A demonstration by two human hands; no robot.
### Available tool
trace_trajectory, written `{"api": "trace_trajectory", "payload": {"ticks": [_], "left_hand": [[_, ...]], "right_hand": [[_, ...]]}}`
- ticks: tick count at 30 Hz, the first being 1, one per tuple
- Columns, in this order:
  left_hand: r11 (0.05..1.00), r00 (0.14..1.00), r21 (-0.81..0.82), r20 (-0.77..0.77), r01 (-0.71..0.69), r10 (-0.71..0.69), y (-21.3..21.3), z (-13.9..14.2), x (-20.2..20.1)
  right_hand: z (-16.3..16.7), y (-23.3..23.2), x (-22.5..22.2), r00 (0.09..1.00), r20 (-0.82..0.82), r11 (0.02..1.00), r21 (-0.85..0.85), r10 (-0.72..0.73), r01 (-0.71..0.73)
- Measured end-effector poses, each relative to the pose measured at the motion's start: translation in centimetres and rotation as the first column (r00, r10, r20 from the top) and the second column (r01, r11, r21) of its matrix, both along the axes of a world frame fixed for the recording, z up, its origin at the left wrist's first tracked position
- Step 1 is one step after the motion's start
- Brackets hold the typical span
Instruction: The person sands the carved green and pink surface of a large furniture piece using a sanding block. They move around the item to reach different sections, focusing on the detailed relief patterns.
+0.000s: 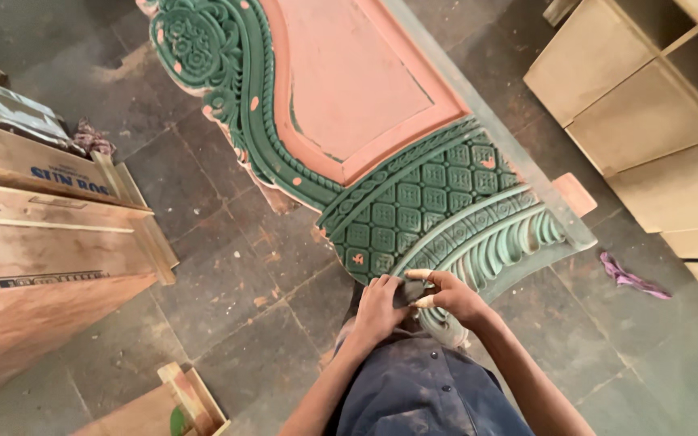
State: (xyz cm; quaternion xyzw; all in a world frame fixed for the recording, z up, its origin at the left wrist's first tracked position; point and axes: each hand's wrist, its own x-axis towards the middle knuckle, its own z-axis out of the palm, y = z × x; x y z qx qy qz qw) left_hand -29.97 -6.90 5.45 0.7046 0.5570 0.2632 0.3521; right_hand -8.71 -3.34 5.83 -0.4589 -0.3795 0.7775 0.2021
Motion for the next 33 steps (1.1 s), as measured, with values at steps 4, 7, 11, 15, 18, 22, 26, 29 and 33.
{"api": "trace_trajectory", "payload": {"ticks": [4,7,11,15,18,22,26,29,33], "left_hand": [[0.986,0.968,-0.161,0.250,0.050,-0.008,-0.3,-2.0,-1.6],[0.838,0.920,-0.538,0.369,0.097,0.130,-0.4,-3.6,-2.7],[0.722,0.796,-0.661,0.541,0.205,0.269,-0.9,-4.2,-3.4],[0.568,0.580,-0.752,0.639,0.334,0.505,-0.8,-2.6,-3.9],[0.633,0.632,-0.695,0.668,0.341,0.394,-0.1,-0.7,-4.2],[0.844,0.764,-0.530,0.578,0.084,0.287,0.5,1.6,-3.9],[0.965,0.942,-0.244,0.291,-0.095,0.167,0.4,2.5,-3.3],[0.901,0.917,-0.433,0.347,-0.031,0.198,0.3,2.3,-3.2],[0.900,0.944,-0.435,0.309,0.034,0.113,0.5,1.7,-3.5]], "right_hand": [[-0.2,-0.4,-1.2,0.997,-0.046,0.998,0.011,-0.063,0.064],[-1.4,-0.7,-2.3,0.987,0.024,0.986,-0.027,-0.161,0.162],[-2.3,-1.1,-3.2,0.977,0.046,0.978,0.036,-0.209,0.207],[-1.6,-1.1,-3.3,0.964,0.140,0.973,0.086,-0.227,0.216],[-1.0,-0.7,-3.2,0.963,0.088,0.967,0.046,-0.254,0.251],[-0.7,-0.2,-3.0,0.954,0.032,0.953,0.065,-0.298,0.296],[-0.3,-0.1,-2.3,0.951,0.020,0.947,0.092,-0.310,0.307],[0.4,-0.3,-1.7,0.959,0.013,0.952,0.120,-0.284,0.281],[1.1,-0.5,-0.9,0.978,0.020,0.968,0.145,-0.209,0.204]]}}
